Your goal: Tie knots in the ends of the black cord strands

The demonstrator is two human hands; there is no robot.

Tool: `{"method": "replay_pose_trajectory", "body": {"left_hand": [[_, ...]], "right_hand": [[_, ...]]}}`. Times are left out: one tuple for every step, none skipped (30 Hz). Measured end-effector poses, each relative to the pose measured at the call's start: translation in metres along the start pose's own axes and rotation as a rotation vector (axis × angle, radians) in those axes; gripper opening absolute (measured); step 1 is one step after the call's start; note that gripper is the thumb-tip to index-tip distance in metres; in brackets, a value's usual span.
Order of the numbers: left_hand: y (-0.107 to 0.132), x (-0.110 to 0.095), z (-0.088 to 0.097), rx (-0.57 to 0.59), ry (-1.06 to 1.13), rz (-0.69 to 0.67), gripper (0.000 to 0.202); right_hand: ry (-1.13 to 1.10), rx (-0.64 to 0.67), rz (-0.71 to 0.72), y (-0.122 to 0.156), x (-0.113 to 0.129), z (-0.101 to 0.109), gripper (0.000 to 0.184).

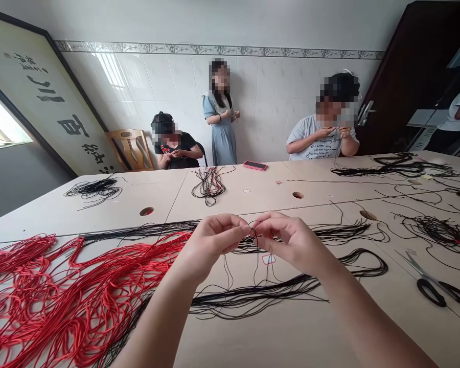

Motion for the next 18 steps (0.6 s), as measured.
{"method": "replay_pose_trajectory", "body": {"left_hand": [[-0.0002, 0.0004, 0.0005, -0.013, -0.012, -0.001, 0.018], [-0.0005, 0.0005, 0.0008, -0.024, -0.023, -0.004, 0.018], [-0.0006, 0.0004, 0.0009, -0.035, -0.033, -0.011, 0.019], [-0.0007, 0.0001, 0.0009, -0.044, -0.041, -0.021, 0.019], [-0.0007, -0.0005, 0.0007, -0.052, -0.047, -0.032, 0.019], [-0.0007, -0.0010, 0.0005, -0.058, -0.052, -0.042, 0.019], [-0.0007, -0.0014, 0.0002, -0.062, -0.057, -0.048, 0.019], [-0.0006, -0.0017, -0.0002, -0.065, -0.062, -0.052, 0.018], [-0.0004, -0.0020, -0.0006, -0.064, -0.068, -0.054, 0.018], [-0.0002, -0.0024, -0.0011, -0.062, -0.074, -0.055, 0.018], [0.0001, -0.0029, -0.0014, -0.061, -0.081, -0.056, 0.018], [0.0005, -0.0035, -0.0016, -0.061, -0.093, -0.055, 0.018], [0.0011, -0.0041, -0.0017, -0.061, -0.111, -0.054, 0.018], [0.0016, -0.0046, -0.0020, -0.059, -0.134, -0.047, 0.019], [0.0022, -0.0046, -0.0024, -0.053, -0.162, -0.035, 0.020], [0.0027, -0.0042, -0.0029, -0.042, -0.193, -0.019, 0.020], [0.0031, -0.0035, -0.0036, -0.027, -0.225, -0.001, 0.021], [0.0034, -0.0028, -0.0041, -0.011, -0.254, 0.014, 0.022]], "right_hand": [[-0.010, -0.001, -0.005, -0.0004, -0.0006, -0.0001, 0.017], [-0.024, -0.003, -0.010, -0.0006, -0.0008, -0.0001, 0.017], [-0.043, -0.006, -0.016, -0.0006, -0.0007, -0.0002, 0.017], [-0.067, -0.008, -0.022, -0.0005, -0.0004, -0.0003, 0.017], [-0.092, -0.008, -0.028, -0.0002, -0.0002, -0.0007, 0.017], [-0.115, -0.005, -0.033, 0.0001, 0.0001, -0.0014, 0.016], [-0.133, -0.002, -0.035, 0.0004, 0.0004, -0.0022, 0.016], [-0.144, -0.002, -0.036, 0.0006, 0.0007, -0.0028, 0.016], [-0.147, -0.007, -0.034, 0.0007, 0.0011, -0.0029, 0.015], [-0.146, -0.015, -0.033, 0.0009, 0.0014, -0.0028, 0.014], [-0.143, -0.024, -0.034, 0.0010, 0.0018, -0.0022, 0.014], [-0.141, -0.030, -0.040, 0.0013, 0.0021, -0.0015, 0.014], [-0.139, -0.036, -0.049, 0.0017, 0.0025, -0.0005, 0.014], [-0.134, -0.038, -0.060, 0.0022, 0.0028, 0.0004, 0.015], [-0.125, -0.038, -0.074, 0.0028, 0.0031, 0.0013, 0.015], [-0.108, -0.038, -0.087, 0.0034, 0.0033, 0.0022, 0.015], [-0.083, -0.040, -0.098, 0.0040, 0.0033, 0.0033, 0.015], [-0.053, -0.046, -0.105, 0.0045, 0.0033, 0.0044, 0.016]]}}
Point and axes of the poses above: each hand's wrist, its own y-axis away from the middle knuckle, its own z-axis out of the back of the hand, x = y × z, the point moved 7 cm from there along -y, towards the middle knuckle, and after that the axes turned 14 degrees about y, right-handed, at the moved point
